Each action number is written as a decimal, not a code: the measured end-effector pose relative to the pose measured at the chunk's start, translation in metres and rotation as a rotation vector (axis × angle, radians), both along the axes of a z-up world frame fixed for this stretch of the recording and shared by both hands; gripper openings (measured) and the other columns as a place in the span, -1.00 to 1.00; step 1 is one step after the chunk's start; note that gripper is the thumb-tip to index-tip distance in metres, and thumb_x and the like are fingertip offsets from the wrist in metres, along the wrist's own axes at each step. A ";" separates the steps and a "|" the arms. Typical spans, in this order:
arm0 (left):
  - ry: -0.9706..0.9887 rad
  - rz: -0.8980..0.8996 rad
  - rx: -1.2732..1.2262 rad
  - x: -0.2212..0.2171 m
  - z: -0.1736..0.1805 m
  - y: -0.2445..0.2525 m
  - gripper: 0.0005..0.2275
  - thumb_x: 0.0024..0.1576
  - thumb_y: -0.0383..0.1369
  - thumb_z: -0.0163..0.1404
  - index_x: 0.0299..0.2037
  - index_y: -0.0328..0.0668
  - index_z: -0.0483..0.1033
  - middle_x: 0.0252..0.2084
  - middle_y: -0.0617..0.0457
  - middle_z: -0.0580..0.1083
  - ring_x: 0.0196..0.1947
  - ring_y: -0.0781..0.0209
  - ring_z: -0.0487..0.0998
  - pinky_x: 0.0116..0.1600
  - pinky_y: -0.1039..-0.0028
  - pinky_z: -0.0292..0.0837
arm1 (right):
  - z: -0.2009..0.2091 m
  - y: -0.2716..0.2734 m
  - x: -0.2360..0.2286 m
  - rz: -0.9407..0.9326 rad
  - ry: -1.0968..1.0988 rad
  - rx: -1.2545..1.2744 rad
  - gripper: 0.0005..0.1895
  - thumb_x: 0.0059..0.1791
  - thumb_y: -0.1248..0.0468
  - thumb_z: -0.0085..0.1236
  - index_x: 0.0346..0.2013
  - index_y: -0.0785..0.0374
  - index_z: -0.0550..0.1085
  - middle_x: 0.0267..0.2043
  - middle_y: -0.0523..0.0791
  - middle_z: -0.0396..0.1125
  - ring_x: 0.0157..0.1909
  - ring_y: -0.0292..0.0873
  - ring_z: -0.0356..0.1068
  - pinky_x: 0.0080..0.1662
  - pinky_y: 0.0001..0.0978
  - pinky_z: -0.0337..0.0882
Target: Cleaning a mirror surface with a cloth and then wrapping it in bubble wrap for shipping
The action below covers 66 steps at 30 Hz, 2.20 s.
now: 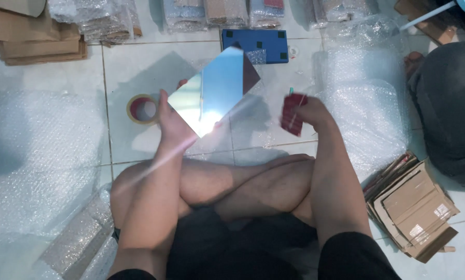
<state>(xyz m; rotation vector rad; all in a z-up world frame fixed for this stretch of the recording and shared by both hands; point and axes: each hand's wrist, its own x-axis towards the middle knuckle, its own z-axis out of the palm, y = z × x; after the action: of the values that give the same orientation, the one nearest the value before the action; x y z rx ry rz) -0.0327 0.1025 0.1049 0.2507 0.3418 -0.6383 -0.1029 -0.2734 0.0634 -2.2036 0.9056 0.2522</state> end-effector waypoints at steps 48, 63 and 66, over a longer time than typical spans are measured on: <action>0.058 -0.124 0.373 -0.029 0.075 -0.034 -0.43 -0.10 0.18 0.04 -0.03 -0.01 0.68 -0.43 -0.19 0.48 -0.60 0.04 0.39 -0.62 0.57 0.06 | 0.076 0.180 0.022 0.590 -0.909 -0.532 -0.77 -0.06 0.31 0.14 -0.16 0.16 0.66 -0.10 0.04 0.44 -0.17 0.03 0.43 -0.10 -0.15 0.38; -0.080 -0.166 0.140 -0.003 -0.024 -0.028 -0.36 0.12 0.14 -0.33 0.35 0.10 0.36 0.32 -0.32 0.38 0.07 -0.41 0.48 -0.41 -0.21 0.39 | 0.044 0.156 0.039 0.476 -1.127 -0.303 -0.59 -0.15 0.50 0.18 0.00 0.49 0.47 -0.02 0.10 0.42 -0.01 0.05 0.45 0.08 -0.24 0.42; -0.117 -0.238 0.173 -0.005 -0.025 -0.033 -0.33 0.05 0.15 -0.26 0.37 0.14 0.33 0.35 -0.27 0.36 0.10 -0.36 0.46 -0.41 -0.13 0.41 | 0.036 0.132 0.033 0.496 -0.895 -0.736 -0.64 -0.06 0.44 0.09 0.01 0.52 0.56 0.23 0.17 0.33 0.29 0.32 0.24 0.22 0.10 0.34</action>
<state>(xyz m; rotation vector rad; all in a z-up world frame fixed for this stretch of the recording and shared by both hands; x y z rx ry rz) -0.0380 0.0690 0.0800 0.4977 0.2560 -0.8252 -0.0699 -0.1416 0.0996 -2.7399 -0.0958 -0.9214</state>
